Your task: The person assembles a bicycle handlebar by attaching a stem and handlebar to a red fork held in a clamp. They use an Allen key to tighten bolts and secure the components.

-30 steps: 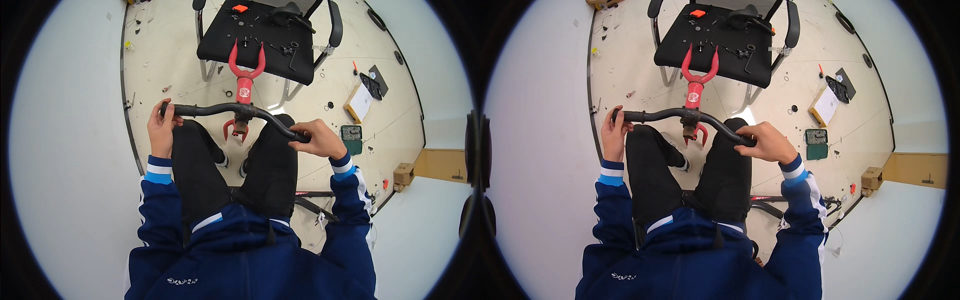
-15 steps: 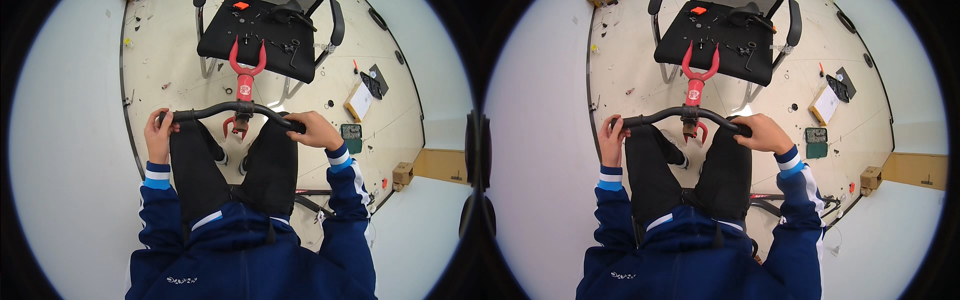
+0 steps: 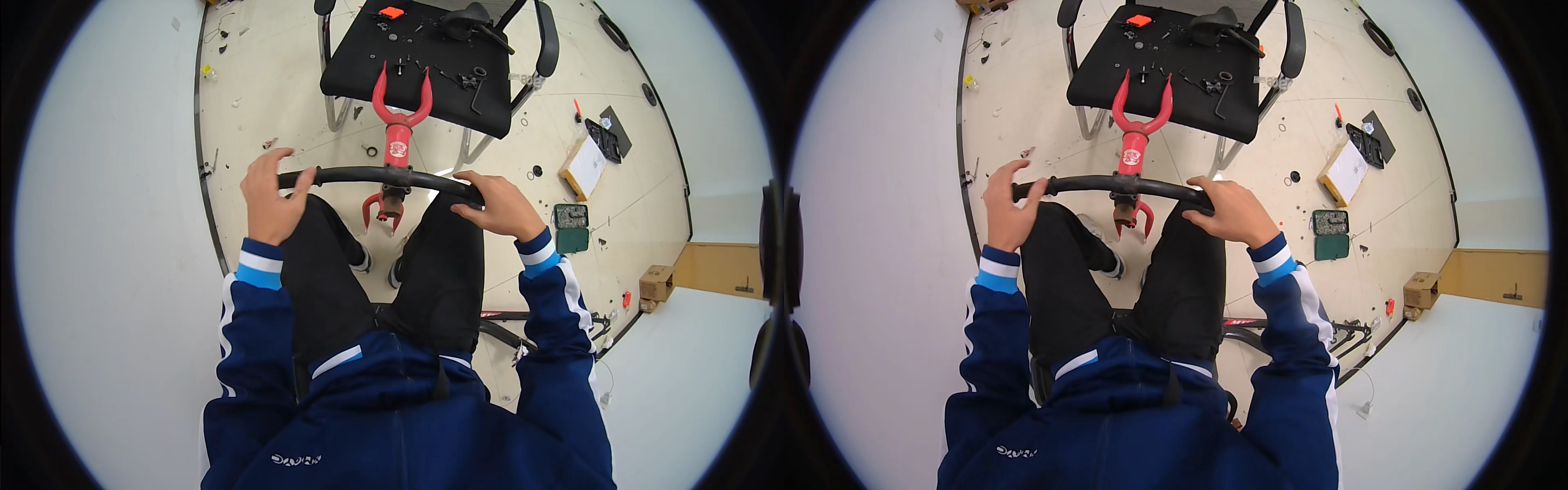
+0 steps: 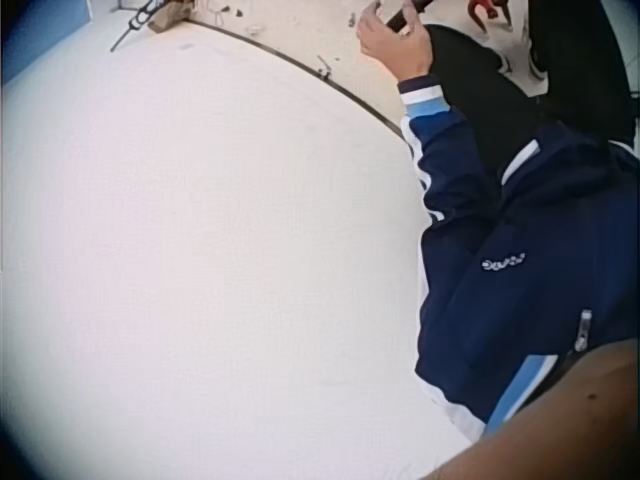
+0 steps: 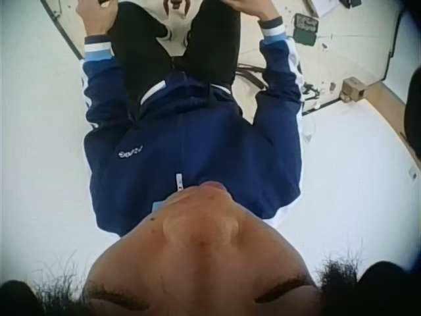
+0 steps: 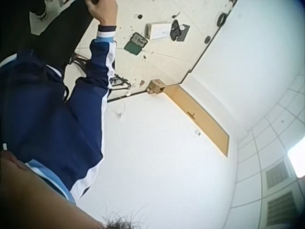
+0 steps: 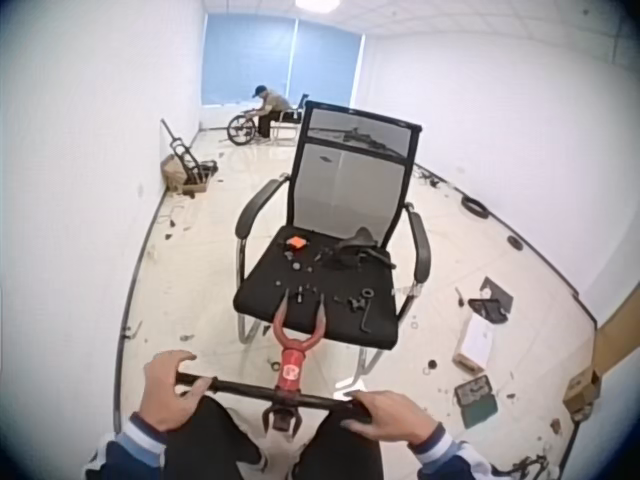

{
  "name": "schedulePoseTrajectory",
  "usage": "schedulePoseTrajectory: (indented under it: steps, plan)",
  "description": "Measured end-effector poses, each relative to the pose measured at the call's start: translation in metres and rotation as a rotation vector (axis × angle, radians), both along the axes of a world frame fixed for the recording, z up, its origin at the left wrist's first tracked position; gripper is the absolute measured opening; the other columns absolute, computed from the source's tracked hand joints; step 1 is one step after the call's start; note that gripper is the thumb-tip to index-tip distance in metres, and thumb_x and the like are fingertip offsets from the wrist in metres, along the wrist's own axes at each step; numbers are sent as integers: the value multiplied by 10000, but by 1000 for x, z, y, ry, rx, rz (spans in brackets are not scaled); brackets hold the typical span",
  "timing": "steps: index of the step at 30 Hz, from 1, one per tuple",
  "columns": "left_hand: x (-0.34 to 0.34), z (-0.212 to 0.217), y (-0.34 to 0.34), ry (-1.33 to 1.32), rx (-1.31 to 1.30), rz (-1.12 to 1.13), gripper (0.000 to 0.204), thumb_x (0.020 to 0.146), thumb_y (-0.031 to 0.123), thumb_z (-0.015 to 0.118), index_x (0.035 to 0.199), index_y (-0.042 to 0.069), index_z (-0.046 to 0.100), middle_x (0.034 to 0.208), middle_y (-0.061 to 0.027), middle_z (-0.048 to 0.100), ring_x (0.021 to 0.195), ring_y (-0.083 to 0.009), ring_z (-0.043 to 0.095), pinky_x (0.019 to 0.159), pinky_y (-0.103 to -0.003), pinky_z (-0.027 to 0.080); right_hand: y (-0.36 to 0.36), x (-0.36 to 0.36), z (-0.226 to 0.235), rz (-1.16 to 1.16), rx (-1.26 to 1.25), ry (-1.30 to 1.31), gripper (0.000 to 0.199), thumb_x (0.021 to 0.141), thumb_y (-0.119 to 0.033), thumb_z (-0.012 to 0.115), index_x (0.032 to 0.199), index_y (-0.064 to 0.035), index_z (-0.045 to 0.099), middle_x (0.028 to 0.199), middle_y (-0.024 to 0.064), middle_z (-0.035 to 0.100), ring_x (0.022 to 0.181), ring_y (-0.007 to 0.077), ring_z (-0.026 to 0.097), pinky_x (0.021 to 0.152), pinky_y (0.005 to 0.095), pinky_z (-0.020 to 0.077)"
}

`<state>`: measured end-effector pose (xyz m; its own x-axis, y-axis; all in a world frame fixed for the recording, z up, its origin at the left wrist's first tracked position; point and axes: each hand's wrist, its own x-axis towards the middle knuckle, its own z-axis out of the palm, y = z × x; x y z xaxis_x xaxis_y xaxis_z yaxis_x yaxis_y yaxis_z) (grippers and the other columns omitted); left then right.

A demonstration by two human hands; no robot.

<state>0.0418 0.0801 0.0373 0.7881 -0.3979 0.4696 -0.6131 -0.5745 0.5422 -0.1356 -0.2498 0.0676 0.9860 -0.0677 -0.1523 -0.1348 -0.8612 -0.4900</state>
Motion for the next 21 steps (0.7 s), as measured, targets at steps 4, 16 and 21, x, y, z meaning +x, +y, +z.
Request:
schedulePoseTrajectory:
  steps: [4, 16, 21]
  plan:
    - [0, -1, -20, 55, 247, -78, 315, 923, 352, 661, 1059, 68, 672, 1015, -101, 691, 954, -285, 632, 950, -369, 402, 4, 5, -7, -46, -78, 74, 374, 852, -337, 700, 1089, -51, 659, 778, 189, 687, 755, 389, 670, 708, 443, 533]
    - [0, -14, -25, 56, 270, 3, 441, 973, 398, 575, 690, 62, 606, 622, -73, 560, 652, -274, 540, 786, -382, 385, 8, 9, -19, -131, -193, 38, 261, 793, -303, 711, 859, -52, 683, 724, 181, 669, 703, 390, 656, 671, 467, 535]
    - [2, -13, -24, 79, 253, -26, 377, 966, 376, 590, 757, 64, 627, 687, -68, 589, 698, -261, 557, 817, -386, 379, 9, 10, -17, -130, -200, 32, 305, 799, -339, 716, 887, -50, 676, 711, 180, 662, 705, 386, 658, 666, 463, 532]
